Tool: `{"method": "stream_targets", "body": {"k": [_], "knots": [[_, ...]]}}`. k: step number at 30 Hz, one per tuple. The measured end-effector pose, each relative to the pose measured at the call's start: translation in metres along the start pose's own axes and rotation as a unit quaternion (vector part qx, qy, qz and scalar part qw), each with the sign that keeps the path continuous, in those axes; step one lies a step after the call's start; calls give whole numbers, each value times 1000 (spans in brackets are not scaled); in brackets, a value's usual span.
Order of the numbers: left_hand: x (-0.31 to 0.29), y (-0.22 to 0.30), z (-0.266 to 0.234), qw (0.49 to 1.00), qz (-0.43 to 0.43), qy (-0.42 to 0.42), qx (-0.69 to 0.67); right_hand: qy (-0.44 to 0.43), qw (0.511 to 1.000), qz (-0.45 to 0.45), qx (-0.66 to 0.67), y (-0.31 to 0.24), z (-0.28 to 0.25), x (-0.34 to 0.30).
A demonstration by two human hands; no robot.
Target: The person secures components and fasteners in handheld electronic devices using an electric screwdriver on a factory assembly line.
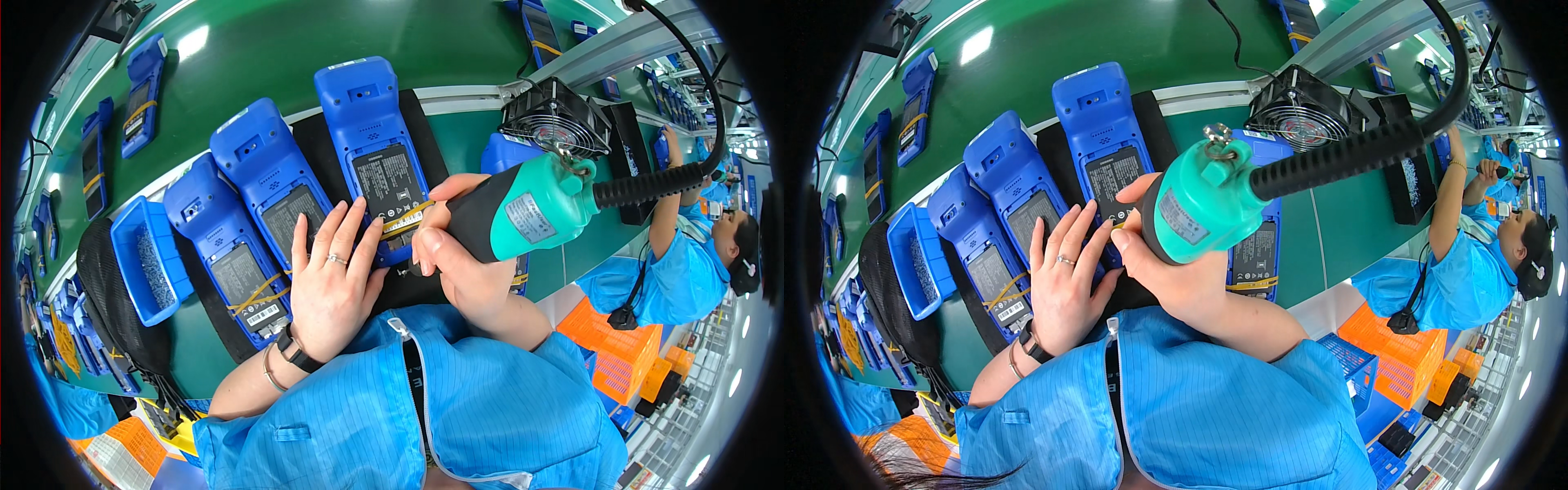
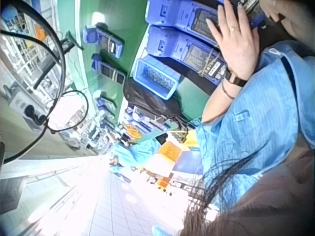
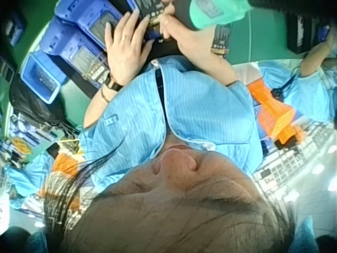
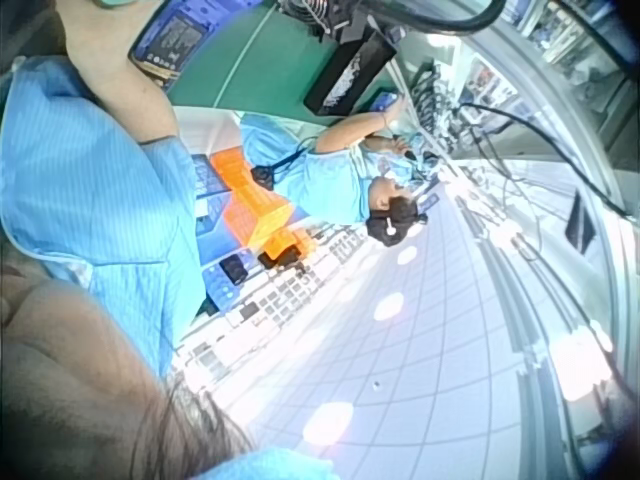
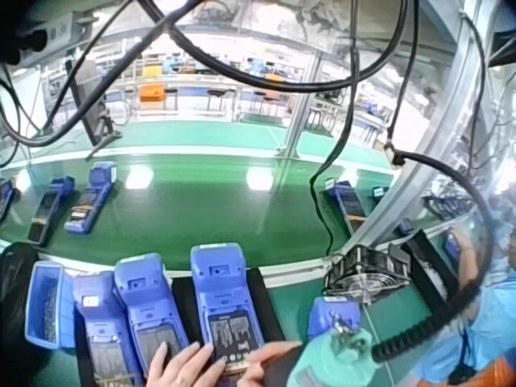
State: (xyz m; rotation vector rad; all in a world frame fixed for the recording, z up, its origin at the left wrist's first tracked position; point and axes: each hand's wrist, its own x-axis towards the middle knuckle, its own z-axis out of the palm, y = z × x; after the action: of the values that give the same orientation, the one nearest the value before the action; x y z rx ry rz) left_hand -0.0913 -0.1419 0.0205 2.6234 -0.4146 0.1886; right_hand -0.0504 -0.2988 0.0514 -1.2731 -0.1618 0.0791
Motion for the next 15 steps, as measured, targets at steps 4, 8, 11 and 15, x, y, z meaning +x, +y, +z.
{"method": "stream_targets", "body": {"k": [4,8,11,15], "knots": [[0,0,0,1000,2,3,-1,-1,1000,9,11,-2,1,1],[1,1,-1,1000,7,-1,8,-7,1000,3,7,-1,0,1],[0,0,0,1000,8,2,10,-5,1000,4,5,-2,0,1],[0,0,-1,1000,10,6,8,-3,1000,1,13,-2,1,0]]}}
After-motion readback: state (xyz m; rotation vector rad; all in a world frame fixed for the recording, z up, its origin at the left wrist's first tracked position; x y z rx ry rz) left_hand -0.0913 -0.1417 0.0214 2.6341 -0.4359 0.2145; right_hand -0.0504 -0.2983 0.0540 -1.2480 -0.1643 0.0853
